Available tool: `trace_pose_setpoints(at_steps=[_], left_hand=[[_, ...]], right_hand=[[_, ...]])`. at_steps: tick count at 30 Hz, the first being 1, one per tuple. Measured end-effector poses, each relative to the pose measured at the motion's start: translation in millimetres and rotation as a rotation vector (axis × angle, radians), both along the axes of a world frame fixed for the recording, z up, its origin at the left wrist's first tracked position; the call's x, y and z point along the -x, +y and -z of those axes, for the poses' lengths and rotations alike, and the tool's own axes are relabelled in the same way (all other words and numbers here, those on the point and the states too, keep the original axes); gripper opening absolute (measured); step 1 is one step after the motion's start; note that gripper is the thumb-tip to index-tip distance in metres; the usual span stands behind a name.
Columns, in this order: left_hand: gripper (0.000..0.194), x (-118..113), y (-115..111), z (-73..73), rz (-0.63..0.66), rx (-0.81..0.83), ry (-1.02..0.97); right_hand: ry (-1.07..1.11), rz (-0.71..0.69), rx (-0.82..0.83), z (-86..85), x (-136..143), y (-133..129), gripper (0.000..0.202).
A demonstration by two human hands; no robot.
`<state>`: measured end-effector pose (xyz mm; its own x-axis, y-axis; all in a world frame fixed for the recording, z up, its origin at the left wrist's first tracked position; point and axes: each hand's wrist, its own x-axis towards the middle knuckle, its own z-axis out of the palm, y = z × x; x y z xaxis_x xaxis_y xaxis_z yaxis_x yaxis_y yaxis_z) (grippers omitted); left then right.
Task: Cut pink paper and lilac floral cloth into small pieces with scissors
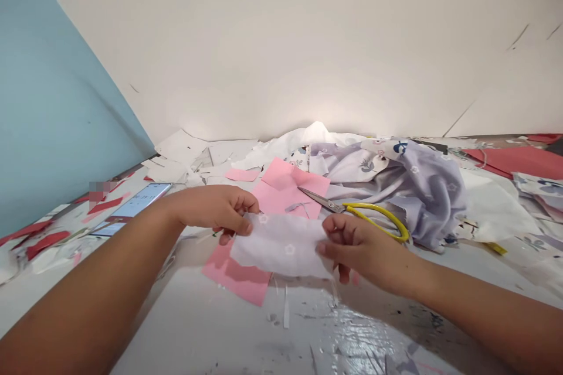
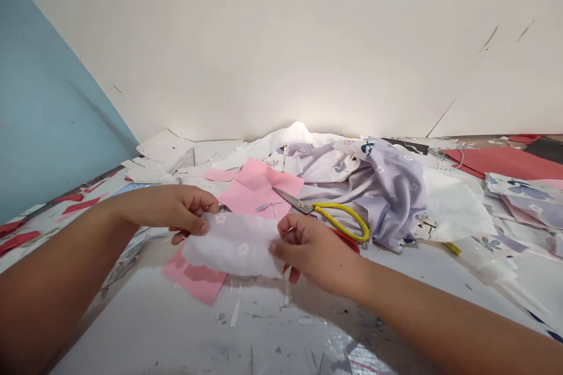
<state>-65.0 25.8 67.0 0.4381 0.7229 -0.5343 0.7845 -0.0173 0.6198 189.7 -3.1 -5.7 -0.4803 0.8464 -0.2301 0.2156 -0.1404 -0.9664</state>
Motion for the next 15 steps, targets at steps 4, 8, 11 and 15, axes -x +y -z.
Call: trace_pose_setpoints(at_steps=[4,8,11,15], left_hand=[[0.012,15,2,-1.1,0.048,0.083,0.202],[0.016,19,4,4.6,-0.009,0.05,0.362],[0.017,18,6,8.9,-0.02,0.015,0.456],[0.018,20,5,6.3,-0.019,-0.001,0.436]], right_hand=[[-0.028,-0.147,0.205,6.6,27,-18,0.014],[-0.123,-0.194,0.241,6.6,48,-22,0.011],[-0.145,-0.208,0.288,4.7,55,-20,0.015],[-0.13,-0.208,0.297,0.2,52,-18,0.015]])
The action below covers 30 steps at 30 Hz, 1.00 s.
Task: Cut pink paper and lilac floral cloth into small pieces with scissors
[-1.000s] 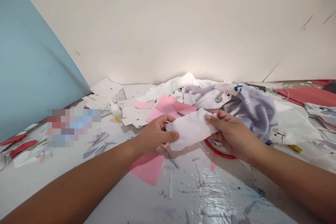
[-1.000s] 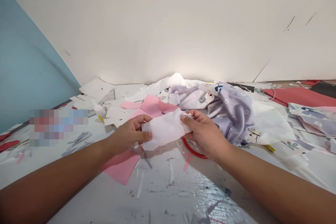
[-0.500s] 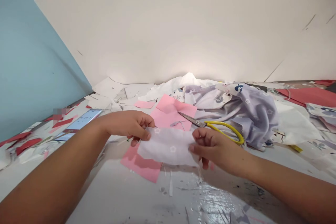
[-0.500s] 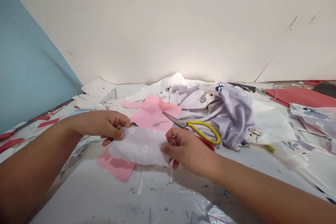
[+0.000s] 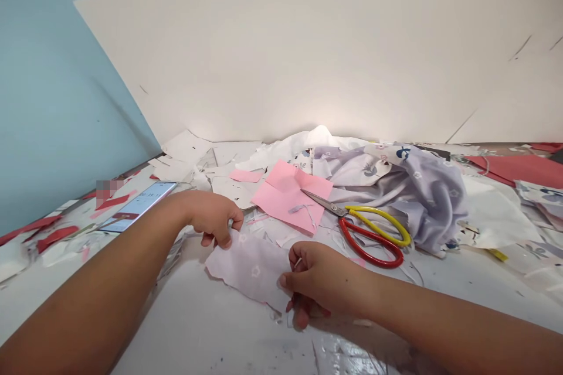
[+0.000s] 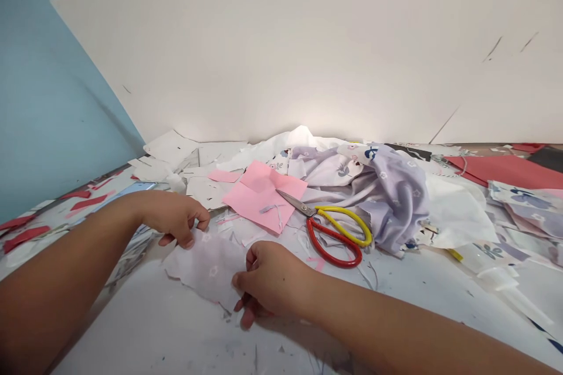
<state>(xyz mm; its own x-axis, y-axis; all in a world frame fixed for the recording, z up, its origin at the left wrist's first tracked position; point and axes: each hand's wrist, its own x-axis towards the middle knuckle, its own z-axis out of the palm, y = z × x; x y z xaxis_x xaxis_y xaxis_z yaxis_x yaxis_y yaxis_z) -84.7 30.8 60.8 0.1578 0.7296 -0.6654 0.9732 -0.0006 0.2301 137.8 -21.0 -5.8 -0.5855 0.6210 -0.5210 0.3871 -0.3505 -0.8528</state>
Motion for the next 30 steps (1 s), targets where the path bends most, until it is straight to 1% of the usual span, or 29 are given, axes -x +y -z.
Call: trace_pose_setpoints(at_steps=[2,4,6,7,8,10,12,15,18,22,25,28,30], left_hand=[[0.018,2,-1,-4.5,0.009,0.008,-0.105],[0.018,3,-1,-7.8,0.008,0.02,-0.253],[0.017,0,0,-6.8,-0.012,0.045,-0.414],[0.017,-3,1,-4.1,-0.029,0.065,-0.493],[0.017,-8,2,-0.2,-0.053,0.087,-0.573],[0.019,-20,3,10.5,-0.113,0.111,-0.731],[0.02,-35,1,22.0,-0.188,0.077,-0.866],[0.021,-54,-6,35.0,-0.231,0.05,-0.976],[0.026,-67,-14,40.8,-0.256,0.088,-1.086],[0.029,-78,-21,43.9,-0.312,0.118,-1.206],[0.028,-82,-26,45.0,-0.342,0.075,-1.262],[0.025,-83,-29,45.1,-0.331,0.065,-1.385],[0.024,-82,-30,44.9,-0.301,0.088,-1.434]], right_hand=[[-0.026,0.016,-0.054,-4.0,-7,3,0.012],[-0.037,0.071,-0.141,-8.3,-18,10,0.013],[0.034,0.149,-0.25,-10.8,-29,18,0.019],[0.097,0.187,-0.277,-11.0,-33,21,0.02],[0.158,0.218,-0.271,-10.3,-37,24,0.02],[0.267,0.249,-0.205,-7.4,-40,28,0.019],[0.331,0.239,-0.15,-4.4,-39,28,0.019],[0.358,0.213,-0.183,-4.3,-34,23,0.019],[0.35,0.196,-0.256,-8.0,-30,17,0.02],[0.382,0.175,-0.284,-8.9,-29,16,0.019],[0.451,0.173,-0.267,-6.7,-31,17,0.02],[0.449,0.192,-0.277,-5.7,-32,17,0.024],[0.433,0.22,-0.276,-6.4,-32,17,0.029]])
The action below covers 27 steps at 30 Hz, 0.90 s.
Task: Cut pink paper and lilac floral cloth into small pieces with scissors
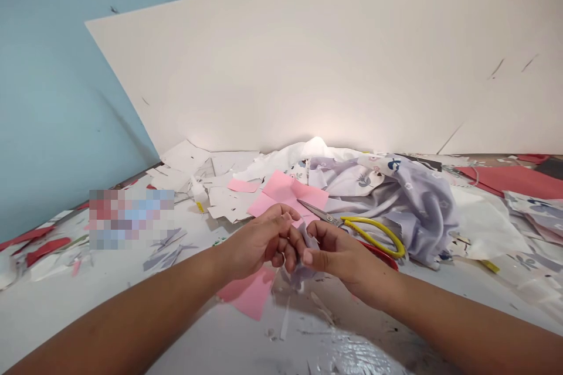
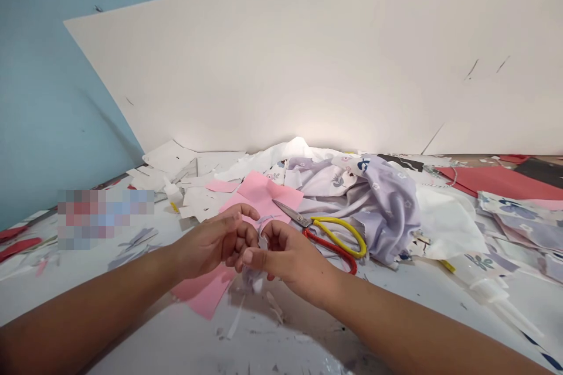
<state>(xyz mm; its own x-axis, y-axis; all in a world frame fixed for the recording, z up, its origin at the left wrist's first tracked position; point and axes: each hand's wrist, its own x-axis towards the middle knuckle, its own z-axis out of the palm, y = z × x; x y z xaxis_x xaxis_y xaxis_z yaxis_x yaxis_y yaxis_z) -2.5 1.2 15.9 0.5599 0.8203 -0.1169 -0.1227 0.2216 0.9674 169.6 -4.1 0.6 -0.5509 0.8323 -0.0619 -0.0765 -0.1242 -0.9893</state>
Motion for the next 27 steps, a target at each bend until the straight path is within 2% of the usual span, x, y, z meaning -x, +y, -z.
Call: trace_pose_setpoints(at_steps=[2,4,7,9,13,15,17,20,23,27], left_hand=[[0.025,2,1,-0.8,0.036,-0.031,0.009],[0.025,5,3,-2.0,0.016,-0.119,0.082],[0.016,9,6,-3.7,-0.208,-0.335,0.228],[0.013,11,7,-3.6,-0.292,-0.391,0.288],[0.029,8,4,1.3,-0.105,-0.199,0.283],[0.032,6,2,5.3,-0.065,-0.138,0.245],[0.027,4,2,9.2,-0.1,-0.145,0.236],[0.022,2,2,14.3,-0.226,-0.205,0.254],[0.022,1,2,17.4,-0.322,-0.205,0.262],[0.025,0,-1,19.1,-0.394,-0.205,0.285]], right_hand=[[0.017,0.008,0.014,-1.9,0,0,0.029],[0.021,0.022,0.011,-4.2,0,1,0.022],[0.016,0.057,0.007,-6.4,-3,3,0.015],[0.034,0.039,0.023,-6.6,-5,6,0.014],[0.008,0.007,0.018,-7.3,-7,8,0.011],[-0.026,0.023,0.013,-7.7,-7,8,0.009],[-0.059,0.061,0.006,-6.9,-8,8,0.012],[-0.05,0.138,-0.021,-2.6,-7,10,0.019],[-0.017,0.19,-0.037,2.4,-6,13,0.025],[-0.107,0.298,-0.053,5.4,-5,15,0.024]])
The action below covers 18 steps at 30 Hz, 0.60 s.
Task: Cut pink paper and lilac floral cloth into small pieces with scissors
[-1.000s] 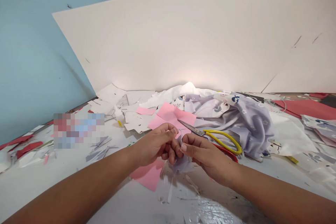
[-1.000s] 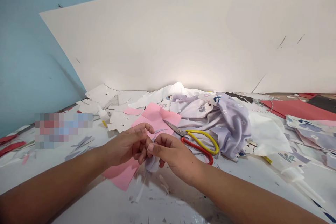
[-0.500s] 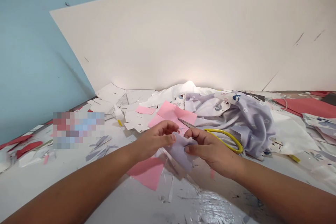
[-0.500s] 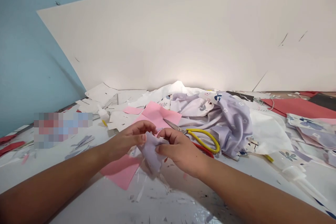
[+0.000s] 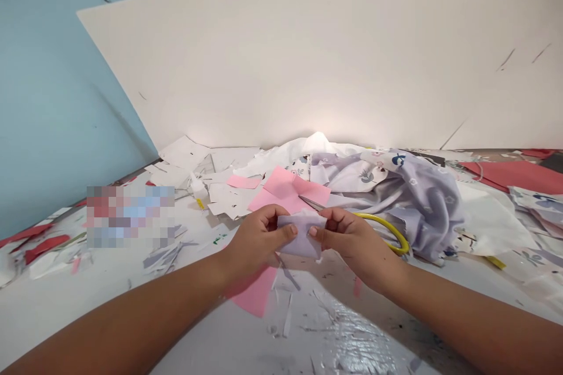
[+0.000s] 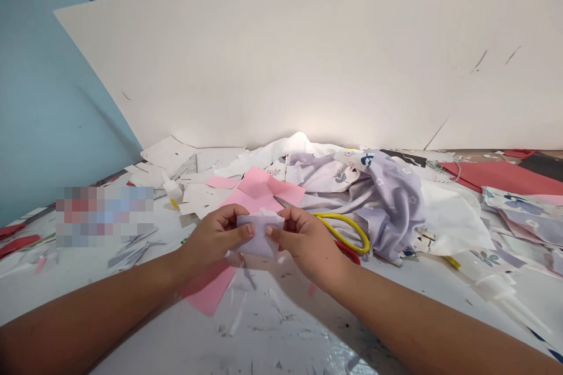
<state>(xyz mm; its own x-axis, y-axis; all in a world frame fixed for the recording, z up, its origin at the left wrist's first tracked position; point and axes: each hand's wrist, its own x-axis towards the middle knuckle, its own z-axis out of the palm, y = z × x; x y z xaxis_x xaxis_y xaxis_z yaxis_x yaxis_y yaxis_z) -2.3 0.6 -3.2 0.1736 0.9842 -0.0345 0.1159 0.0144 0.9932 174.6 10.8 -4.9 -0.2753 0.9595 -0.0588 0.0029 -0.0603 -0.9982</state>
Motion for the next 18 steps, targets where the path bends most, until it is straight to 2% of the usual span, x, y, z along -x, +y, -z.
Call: trace_pose_setpoints(at_steps=[3,7,15,18], left_hand=[[0.028,-1.5,-2.2,1.1,-0.021,-0.002,-0.039],[0.031,-2.3,-2.0,3.8,0.009,0.036,-0.063],[0.032,1.5,3.0,5.5,-0.049,0.018,-0.08],[0.032,1.5,3.8,5.1,-0.053,0.005,-0.085]], right_hand=[[-0.007,0.035,0.002,1.0,0.8,-0.7,0.021],[0.09,-0.007,0.022,2.6,2.5,-3.3,0.019],[0.212,-0.099,0.041,5.0,5.3,-5.1,0.014],[0.225,-0.07,0.061,7.0,4.9,-4.8,0.016]])
